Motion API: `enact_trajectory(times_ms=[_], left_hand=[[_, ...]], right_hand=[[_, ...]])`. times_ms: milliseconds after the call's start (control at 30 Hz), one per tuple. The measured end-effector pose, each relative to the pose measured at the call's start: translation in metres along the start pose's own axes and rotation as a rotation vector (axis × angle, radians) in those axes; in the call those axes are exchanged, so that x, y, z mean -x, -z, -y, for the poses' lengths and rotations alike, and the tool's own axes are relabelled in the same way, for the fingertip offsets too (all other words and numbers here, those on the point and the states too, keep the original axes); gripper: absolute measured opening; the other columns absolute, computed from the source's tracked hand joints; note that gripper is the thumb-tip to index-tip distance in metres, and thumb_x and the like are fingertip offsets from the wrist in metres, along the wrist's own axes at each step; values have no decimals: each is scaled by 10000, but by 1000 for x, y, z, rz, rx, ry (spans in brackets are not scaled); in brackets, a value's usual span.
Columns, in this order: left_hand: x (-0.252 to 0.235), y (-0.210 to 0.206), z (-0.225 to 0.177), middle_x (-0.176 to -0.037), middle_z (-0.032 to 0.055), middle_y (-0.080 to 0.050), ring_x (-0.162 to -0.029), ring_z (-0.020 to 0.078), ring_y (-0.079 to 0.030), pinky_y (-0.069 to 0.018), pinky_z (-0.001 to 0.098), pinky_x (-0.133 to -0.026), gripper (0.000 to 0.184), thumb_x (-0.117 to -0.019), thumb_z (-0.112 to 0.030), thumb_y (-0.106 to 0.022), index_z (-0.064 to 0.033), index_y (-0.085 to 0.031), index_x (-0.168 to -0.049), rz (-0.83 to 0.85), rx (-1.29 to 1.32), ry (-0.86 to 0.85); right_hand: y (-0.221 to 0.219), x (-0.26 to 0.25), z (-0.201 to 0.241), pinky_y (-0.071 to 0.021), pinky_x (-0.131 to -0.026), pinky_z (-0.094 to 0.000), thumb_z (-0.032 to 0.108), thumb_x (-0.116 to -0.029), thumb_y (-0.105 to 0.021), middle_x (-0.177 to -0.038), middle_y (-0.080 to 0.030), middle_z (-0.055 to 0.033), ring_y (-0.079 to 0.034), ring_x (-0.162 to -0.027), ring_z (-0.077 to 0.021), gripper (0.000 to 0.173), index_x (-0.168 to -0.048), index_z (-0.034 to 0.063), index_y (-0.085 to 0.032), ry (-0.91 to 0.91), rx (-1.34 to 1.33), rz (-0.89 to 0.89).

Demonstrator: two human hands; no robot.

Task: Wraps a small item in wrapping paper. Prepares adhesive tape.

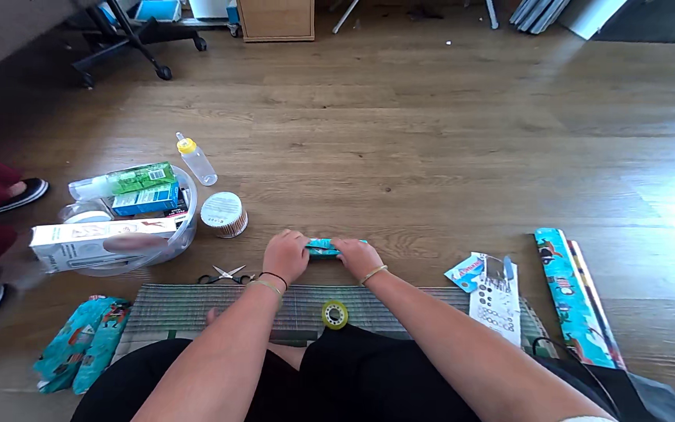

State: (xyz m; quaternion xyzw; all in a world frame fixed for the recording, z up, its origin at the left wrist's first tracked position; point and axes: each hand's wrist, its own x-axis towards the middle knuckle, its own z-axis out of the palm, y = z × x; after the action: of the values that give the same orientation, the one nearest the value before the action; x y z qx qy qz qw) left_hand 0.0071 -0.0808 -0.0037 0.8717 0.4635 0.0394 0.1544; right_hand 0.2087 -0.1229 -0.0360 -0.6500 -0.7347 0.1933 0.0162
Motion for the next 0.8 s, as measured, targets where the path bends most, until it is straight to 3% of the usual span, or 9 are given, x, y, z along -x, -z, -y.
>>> enact_trajectory(times_ms=[67, 133, 167, 267, 400, 633, 700, 767, 800], left_hand=[[-2, -5, 1, -1414, 44, -641, -1369, 243, -547, -418, 481, -1143, 393, -995, -133, -575, -134, -663, -1378, -18, -38, 10], [-3, -17, -16, -1689, 54, -304, -1579, 238, -217, -175, 533, -1273, 645, -994, -162, -575, -91, -369, -1602, 174, -87, 18], [-3, -26, -27, -1735, 87, -142, -1608, 261, -72, -82, 578, -1276, 754, -990, -195, -596, -51, -240, -1638, 250, -108, 11], [-4, -40, -55, -1741, 132, 21, -1609, 286, 34, -35, 571, -1277, 866, -983, -266, -603, -13, -109, -1648, 385, -122, 73], [1, -41, -57, -1743, 125, -4, -1610, 282, -2, -52, 576, -1276, 922, -932, -161, -649, -50, -91, -1658, 429, -147, 169], [12, -22, -55, -1728, 180, -76, -1599, 342, -83, -85, 588, -1271, 977, -925, -240, -659, -44, -42, -1656, 451, -79, 419], [12, -11, -47, -1646, 189, -341, -1547, 340, -287, -203, 579, -1255, 799, -979, -268, -603, -104, -205, -1653, 374, 37, 516], [11, 2, -30, -1408, 178, -618, -1340, 343, -570, -445, 572, -1112, 526, -1036, -286, -546, -91, -488, -1521, 186, 236, 641], [11, 5, -16, -1344, 194, -652, -1282, 366, -606, -471, 590, -1076, 474, -1048, -278, -535, -68, -540, -1472, 94, 382, 696]], right_hand=[[-1, 1, -1, -516, -1032, -513, 91, -1038, -579, -1306, -683, -150, -642, -1240, -335, 307, -1336, 96, -654, 14, 11, -11], [-3, 3, -2, -511, -1044, -508, 73, -1038, -559, -1309, -681, -143, -638, -1247, -323, 291, -1307, 92, -670, 28, 13, -11], [-3, 3, -2, -508, -1043, -515, 60, -1035, -554, -1307, -682, -148, -638, -1245, -330, 291, -1299, 85, -677, 35, 4, -13], [-1, 3, -2, -506, -1052, -510, 39, -1030, -536, -1307, -686, -145, -642, -1243, -329, 313, -1298, 90, -690, 40, -21, -20], [-3, 2, -3, -504, -1058, -493, 83, -1046, -542, -1302, -684, -143, -636, -1249, -315, 297, -1303, 98, -690, 42, -7, -3], [-6, 3, -5, -528, -1016, -500, 80, -1027, -584, -1242, -706, -142, -661, -1199, -321, 250, -1239, 77, -717, 73, 2, -55], [-6, 3, -6, -527, -1014, -504, 79, -1028, -581, -1248, -705, -143, -660, -1201, -325, 254, -1241, 81, -719, 75, -3, -54], [-5, 2, -5, -530, -1005, -511, 83, -1030, -581, -1251, -702, -146, -661, -1195, -329, 257, -1247, 84, -717, 67, -3, -46], [-4, 2, -4, -528, -1008, -512, 88, -1033, -579, -1258, -698, -146, -658, -1199, -328, 259, -1254, 86, -714, 58, -2, -32]])
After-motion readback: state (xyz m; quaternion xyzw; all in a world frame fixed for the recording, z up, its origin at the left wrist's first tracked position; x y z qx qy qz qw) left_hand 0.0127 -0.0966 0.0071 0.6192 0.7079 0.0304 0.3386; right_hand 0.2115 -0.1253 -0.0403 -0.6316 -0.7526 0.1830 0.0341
